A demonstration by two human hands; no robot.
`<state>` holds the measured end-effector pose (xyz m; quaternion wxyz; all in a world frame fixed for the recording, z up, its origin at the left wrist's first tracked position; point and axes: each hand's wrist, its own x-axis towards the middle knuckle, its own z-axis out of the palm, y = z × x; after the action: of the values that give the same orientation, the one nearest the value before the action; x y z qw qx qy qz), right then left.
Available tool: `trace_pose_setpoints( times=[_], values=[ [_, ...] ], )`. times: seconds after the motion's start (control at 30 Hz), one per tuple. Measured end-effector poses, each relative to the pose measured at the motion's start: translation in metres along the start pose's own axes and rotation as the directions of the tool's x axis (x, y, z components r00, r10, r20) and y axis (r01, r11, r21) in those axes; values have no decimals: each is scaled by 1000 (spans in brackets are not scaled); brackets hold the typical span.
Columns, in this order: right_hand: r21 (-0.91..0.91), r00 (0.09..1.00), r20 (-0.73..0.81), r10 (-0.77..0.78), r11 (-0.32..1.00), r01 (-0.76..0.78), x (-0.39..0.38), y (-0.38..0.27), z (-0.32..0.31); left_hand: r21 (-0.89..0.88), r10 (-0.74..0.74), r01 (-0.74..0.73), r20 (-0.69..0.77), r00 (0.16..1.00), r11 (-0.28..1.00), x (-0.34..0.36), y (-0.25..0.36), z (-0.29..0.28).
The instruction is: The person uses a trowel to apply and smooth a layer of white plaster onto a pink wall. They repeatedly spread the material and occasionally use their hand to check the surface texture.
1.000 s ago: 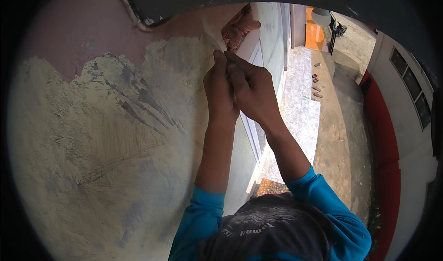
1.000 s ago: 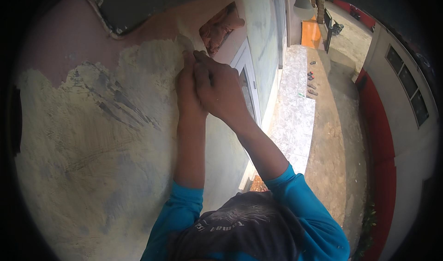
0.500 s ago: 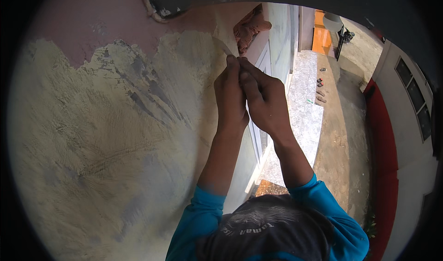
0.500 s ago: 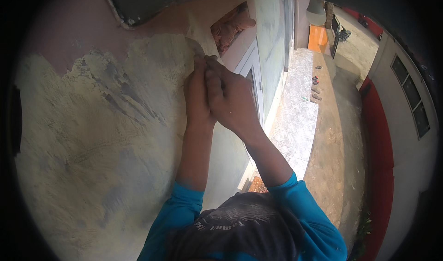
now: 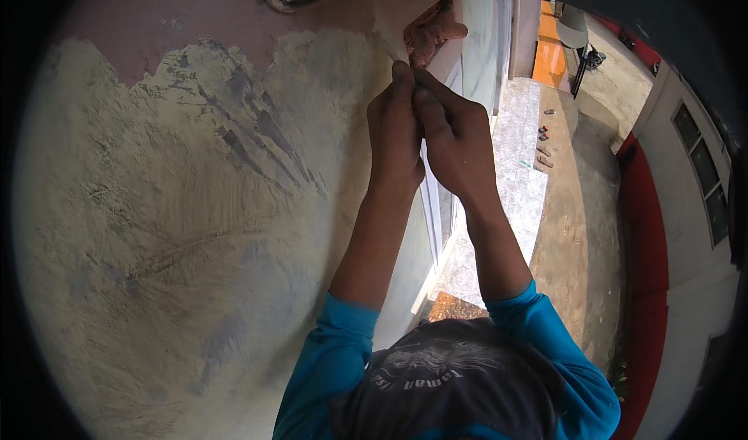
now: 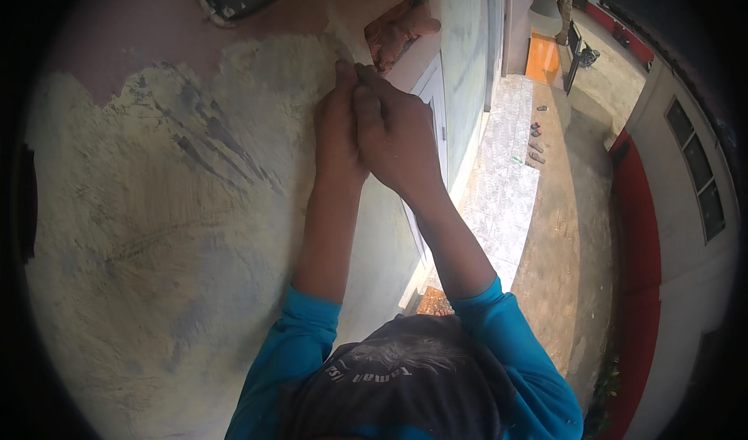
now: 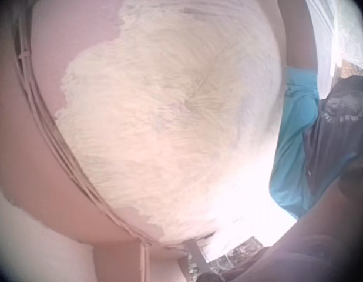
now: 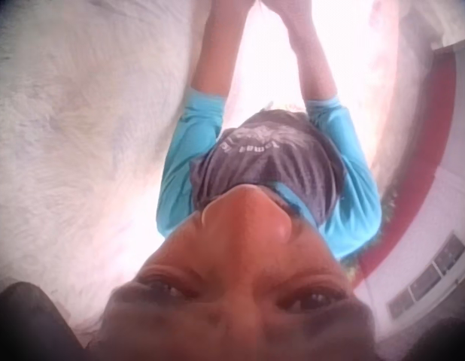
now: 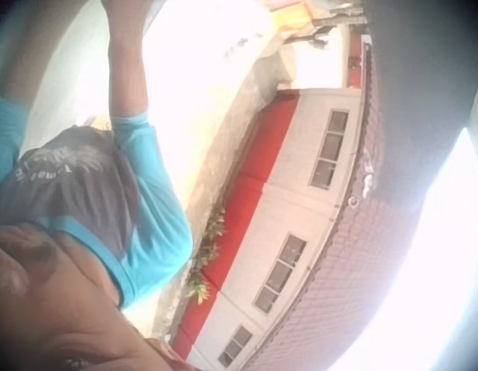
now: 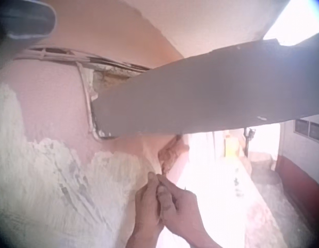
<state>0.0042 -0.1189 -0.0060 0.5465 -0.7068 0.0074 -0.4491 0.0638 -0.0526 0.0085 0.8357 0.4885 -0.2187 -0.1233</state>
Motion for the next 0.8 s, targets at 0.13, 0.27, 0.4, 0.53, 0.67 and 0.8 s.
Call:
trace_pose_setpoints(
  times=[0.13, 0.27, 0.4, 0.53, 0.67, 0.8],
  values=[
    [-87, 995, 78, 61, 995, -54, -2, -2, -4, -25, 49, -51, -57, 997, 998, -4, -5, -2],
    [-13, 991, 95, 93, 996, -92, -4, -4, -8, -52, 60, -60, 8, 998, 997, -5, -11, -5],
    [-77, 999, 9, -49, 996, 49, 0, -5, -2, -32, 44, -47, -96, 994, 998, 1, -8, -3],
    [-33, 999, 38, 9, 999, -7, 1, 0, 3, -12, 28, -27, 83, 996, 1000, 2, -4, -7],
    [-42, 998, 38, -59, 997, 61, -1, 3, 1, -46, -29, 25, -108, 994, 999, 1, -4, -8],
    [-44, 996, 60, 64, 997, -61, -1, 2, -1, -53, 96, -93, 67, 993, 994, 0, -4, -5]
  ],
)
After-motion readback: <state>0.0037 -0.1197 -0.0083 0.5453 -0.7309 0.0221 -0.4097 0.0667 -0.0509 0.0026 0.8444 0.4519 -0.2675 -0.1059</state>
